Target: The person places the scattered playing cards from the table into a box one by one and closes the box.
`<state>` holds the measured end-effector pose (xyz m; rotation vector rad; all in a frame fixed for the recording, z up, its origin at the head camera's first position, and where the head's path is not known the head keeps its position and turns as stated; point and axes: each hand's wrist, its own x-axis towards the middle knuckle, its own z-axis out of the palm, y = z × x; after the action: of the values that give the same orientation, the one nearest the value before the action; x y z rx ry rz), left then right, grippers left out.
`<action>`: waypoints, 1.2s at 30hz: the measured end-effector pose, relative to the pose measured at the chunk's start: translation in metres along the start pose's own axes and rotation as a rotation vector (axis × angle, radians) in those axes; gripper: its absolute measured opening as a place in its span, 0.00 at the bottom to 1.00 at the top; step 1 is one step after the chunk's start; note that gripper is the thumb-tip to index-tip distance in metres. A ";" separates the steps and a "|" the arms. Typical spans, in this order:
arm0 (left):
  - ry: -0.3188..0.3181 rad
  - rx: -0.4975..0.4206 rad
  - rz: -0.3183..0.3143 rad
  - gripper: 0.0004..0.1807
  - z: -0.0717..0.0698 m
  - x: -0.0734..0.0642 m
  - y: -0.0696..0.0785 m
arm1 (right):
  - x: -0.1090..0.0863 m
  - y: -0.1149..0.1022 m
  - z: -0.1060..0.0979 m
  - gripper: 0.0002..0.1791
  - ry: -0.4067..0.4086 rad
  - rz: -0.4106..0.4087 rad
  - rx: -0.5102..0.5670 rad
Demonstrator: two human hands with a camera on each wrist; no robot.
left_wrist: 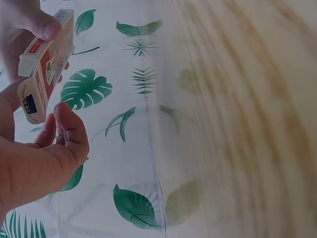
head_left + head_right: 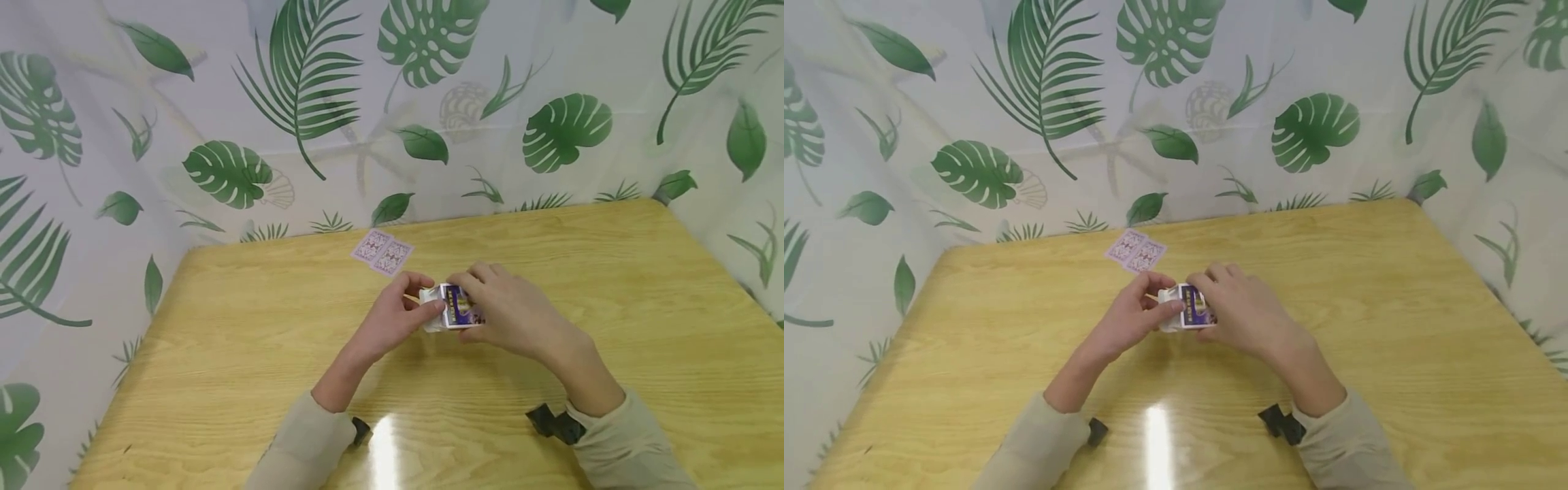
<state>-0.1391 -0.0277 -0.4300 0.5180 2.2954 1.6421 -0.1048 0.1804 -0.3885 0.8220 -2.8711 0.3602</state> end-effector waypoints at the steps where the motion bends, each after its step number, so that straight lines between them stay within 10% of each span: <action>1: 0.001 0.005 0.001 0.23 0.000 -0.001 0.000 | 0.000 0.000 0.000 0.41 0.000 0.000 0.004; 23: 0.032 0.014 0.020 0.20 -0.023 0.005 -0.010 | -0.009 0.012 -0.001 0.41 -0.036 0.071 0.044; 32: 0.193 0.331 -0.061 0.23 -0.049 0.021 -0.026 | -0.001 0.017 0.003 0.41 -0.048 0.048 0.057; 36: 0.115 0.625 -0.178 0.26 -0.050 0.037 -0.029 | 0.002 0.019 0.005 0.41 -0.053 0.063 0.052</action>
<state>-0.1971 -0.0624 -0.4420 0.3287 2.8356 0.8720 -0.1166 0.1936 -0.3962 0.7612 -2.9538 0.4283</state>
